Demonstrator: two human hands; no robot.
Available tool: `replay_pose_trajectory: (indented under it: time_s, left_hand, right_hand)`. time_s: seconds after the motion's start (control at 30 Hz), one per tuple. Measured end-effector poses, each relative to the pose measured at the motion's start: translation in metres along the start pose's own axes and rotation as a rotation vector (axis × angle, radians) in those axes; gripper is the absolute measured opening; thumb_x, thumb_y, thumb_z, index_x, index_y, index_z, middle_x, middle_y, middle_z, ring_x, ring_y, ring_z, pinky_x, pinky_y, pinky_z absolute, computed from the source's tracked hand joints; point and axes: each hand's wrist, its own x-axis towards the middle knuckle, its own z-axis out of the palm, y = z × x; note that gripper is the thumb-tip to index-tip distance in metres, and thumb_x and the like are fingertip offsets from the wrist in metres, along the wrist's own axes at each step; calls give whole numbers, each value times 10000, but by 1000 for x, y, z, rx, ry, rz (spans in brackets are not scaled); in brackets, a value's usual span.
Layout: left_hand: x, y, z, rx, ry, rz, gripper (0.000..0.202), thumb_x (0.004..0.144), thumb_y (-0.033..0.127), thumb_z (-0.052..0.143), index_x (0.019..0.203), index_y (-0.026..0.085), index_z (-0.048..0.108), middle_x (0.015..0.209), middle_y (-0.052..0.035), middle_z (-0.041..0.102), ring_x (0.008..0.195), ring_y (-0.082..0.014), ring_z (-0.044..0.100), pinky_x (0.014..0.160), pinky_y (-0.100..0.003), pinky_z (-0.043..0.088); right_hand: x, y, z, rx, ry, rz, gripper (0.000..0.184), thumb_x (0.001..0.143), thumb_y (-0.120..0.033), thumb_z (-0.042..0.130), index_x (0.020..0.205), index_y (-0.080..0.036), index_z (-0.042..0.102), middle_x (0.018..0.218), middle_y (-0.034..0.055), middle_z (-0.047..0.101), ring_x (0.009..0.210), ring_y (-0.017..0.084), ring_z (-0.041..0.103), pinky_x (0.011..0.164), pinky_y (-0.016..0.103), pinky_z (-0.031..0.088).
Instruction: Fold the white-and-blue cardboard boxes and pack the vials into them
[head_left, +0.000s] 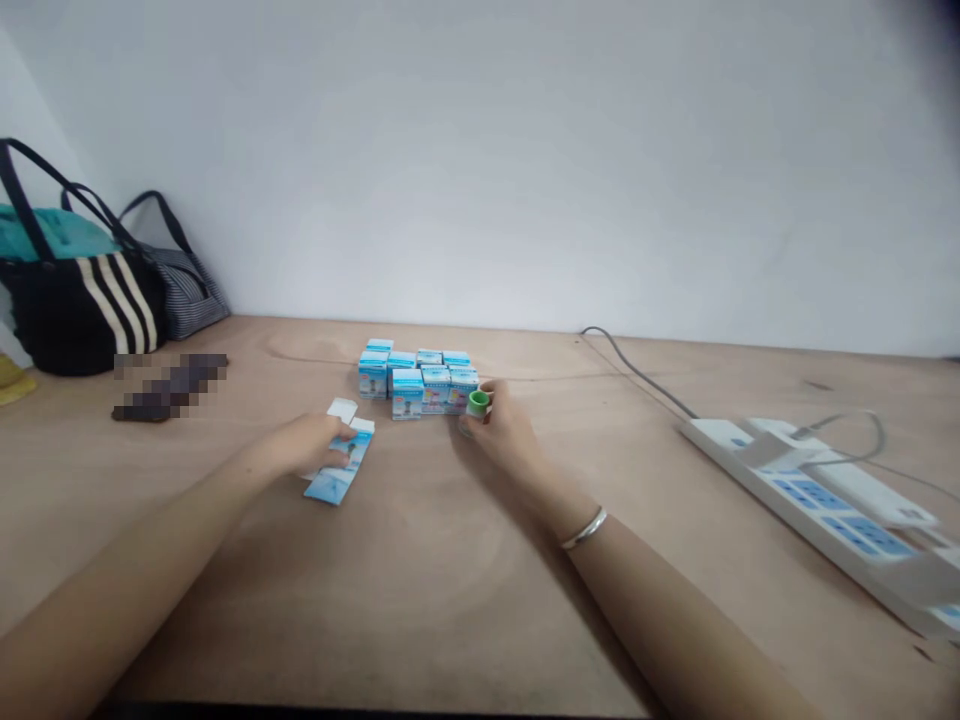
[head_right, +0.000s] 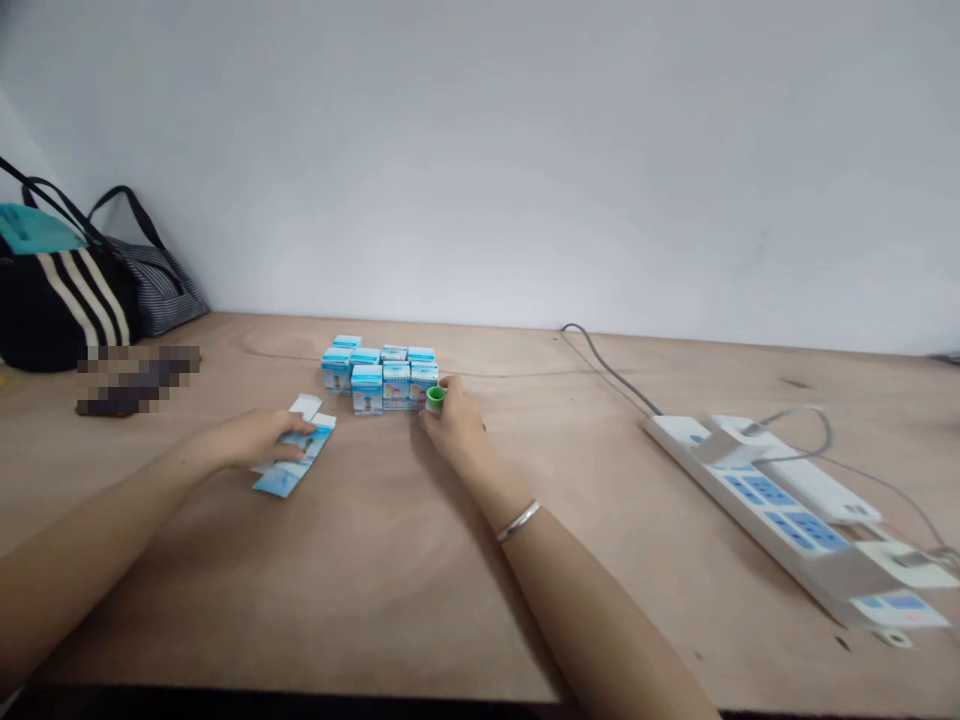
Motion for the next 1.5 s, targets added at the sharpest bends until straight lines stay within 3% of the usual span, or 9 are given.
replay_pose_trajectory:
  time_s: [0.3,0.4,0.63,0.8,0.93,1.07,1.17,1.3,1.5]
  left_hand:
    - [11,-21,-8,102,163,-2,455,787,385,542,1215,230,567,1242,-107,578,1113,-307,554,930,-379,424]
    - [17,-3,-10,99,309,110,452,822,366,513,1252,226,522,1344,-92,473,1195,-269,488,1003,-355,384]
    - [48,59,-8,168,694,298,451,771,290,622,1194,163,531,1134,-138,528,1114,-307,482,946,-459,423]
    - [50,60,1,151,671,360,340,751,233,647,1061,172,521,1246,-142,466,1193,-309,423,972,-469,399]
    - [47,52,6,43,645,389,254,780,164,580,1008,185,469,1151,-107,494,1085,-259,511,897,-429,456]
    - [36,53,4,-94,638,425,235,783,143,548,991,184,449,1058,-82,504,1005,-227,543,858,-398,485]
    - [18,56,6,-238,547,502,305,772,177,575,1047,206,444,1087,-68,513,1013,-216,550,871,-391,493]
    - [1,59,11,-412,431,539,328,779,205,578,1081,224,451,1094,-58,540,1031,-205,564,873,-369,511]
    - [2,60,20,-435,502,540,480,758,243,631,1184,240,412,1195,-68,548,1141,-232,529,987,-426,441]
  right_hand:
    - [0,6,0,-49,70,-26,530,733,-283,569,1213,-148,389,1026,146,624,881,249,610,722,318,453]
    - [0,5,0,-78,91,-40,596,729,-323,582,1250,-132,364,1104,180,591,961,277,596,762,343,459]
    - [0,7,-1,-90,57,-6,612,730,-274,577,1276,-118,348,1018,174,626,902,289,616,733,364,472]
    - [-3,2,-3,-107,217,-82,702,690,-459,631,1259,-132,383,1110,183,550,962,314,572,724,413,481]
    - [-9,-10,-4,-67,355,-256,464,759,-407,588,1139,-159,490,1024,137,571,913,280,568,747,407,479]
    - [-18,-20,-1,10,189,-485,201,805,-279,563,987,-194,554,954,97,589,889,237,574,752,363,487]
    - [-23,-25,2,133,46,-576,327,784,-305,625,1079,-198,533,1020,102,592,944,232,563,761,355,495]
    - [-26,-30,4,267,-76,-607,513,761,-390,669,1200,-195,488,1119,115,590,1012,233,560,795,365,492]
    - [-24,-32,3,261,-78,-569,356,791,-411,638,1070,-197,578,1042,93,648,989,230,585,852,390,460]
